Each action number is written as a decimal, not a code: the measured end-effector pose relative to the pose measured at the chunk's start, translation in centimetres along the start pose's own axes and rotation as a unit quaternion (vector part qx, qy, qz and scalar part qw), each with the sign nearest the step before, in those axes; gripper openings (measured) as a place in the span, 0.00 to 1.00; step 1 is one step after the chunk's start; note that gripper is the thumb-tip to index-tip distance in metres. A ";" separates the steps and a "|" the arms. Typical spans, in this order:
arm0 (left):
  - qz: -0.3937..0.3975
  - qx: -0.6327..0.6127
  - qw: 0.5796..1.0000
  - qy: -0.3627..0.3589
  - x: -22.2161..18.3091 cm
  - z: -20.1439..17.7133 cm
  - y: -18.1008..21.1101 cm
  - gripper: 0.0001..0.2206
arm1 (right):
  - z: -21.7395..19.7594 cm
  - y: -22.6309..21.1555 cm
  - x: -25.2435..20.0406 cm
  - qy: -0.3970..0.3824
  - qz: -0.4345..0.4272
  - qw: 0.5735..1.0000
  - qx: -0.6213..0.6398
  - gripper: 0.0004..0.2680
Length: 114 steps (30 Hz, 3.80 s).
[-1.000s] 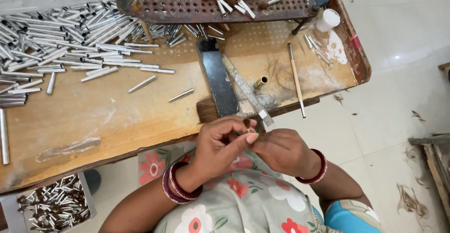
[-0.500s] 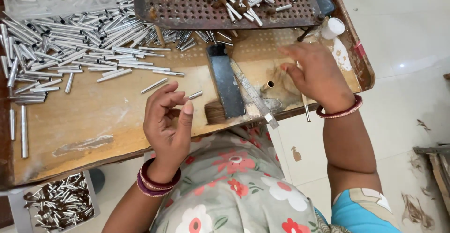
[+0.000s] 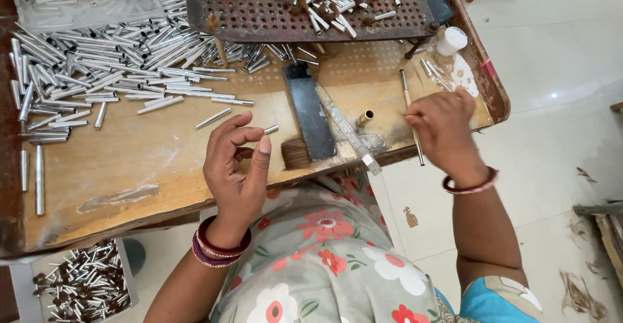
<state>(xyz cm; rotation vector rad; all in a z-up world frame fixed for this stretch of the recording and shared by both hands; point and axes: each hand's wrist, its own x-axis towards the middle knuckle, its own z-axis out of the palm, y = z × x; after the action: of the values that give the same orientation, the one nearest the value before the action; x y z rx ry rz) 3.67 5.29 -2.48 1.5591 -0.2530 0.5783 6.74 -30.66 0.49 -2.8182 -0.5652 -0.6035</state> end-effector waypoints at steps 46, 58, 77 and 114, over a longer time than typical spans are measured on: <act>0.042 0.336 0.926 -0.164 0.6 0.1 0.4 0.11 | 6.8 -16.1 3.0 -0.020 -0.116 0.992 0.038 0.03; 0.051 0.318 0.931 -0.168 0.7 0.0 1.2 0.07 | 4.5 -14.7 1.7 0.132 -0.072 0.984 0.095 0.04; 0.073 -0.030 0.984 -0.158 -2.0 5.5 3.2 0.06 | 7.2 -12.7 -2.5 0.201 0.006 0.825 0.529 0.11; 0.155 0.268 0.946 -0.102 2.5 5.8 3.5 0.30 | 0.6 -6.1 -1.5 0.091 -0.044 0.993 0.063 0.31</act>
<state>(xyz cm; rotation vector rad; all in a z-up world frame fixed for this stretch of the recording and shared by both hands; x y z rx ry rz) 5.25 -0.25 1.87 2.1315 -0.5381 0.7743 3.23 -25.42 0.02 -2.5965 -0.6691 -0.8028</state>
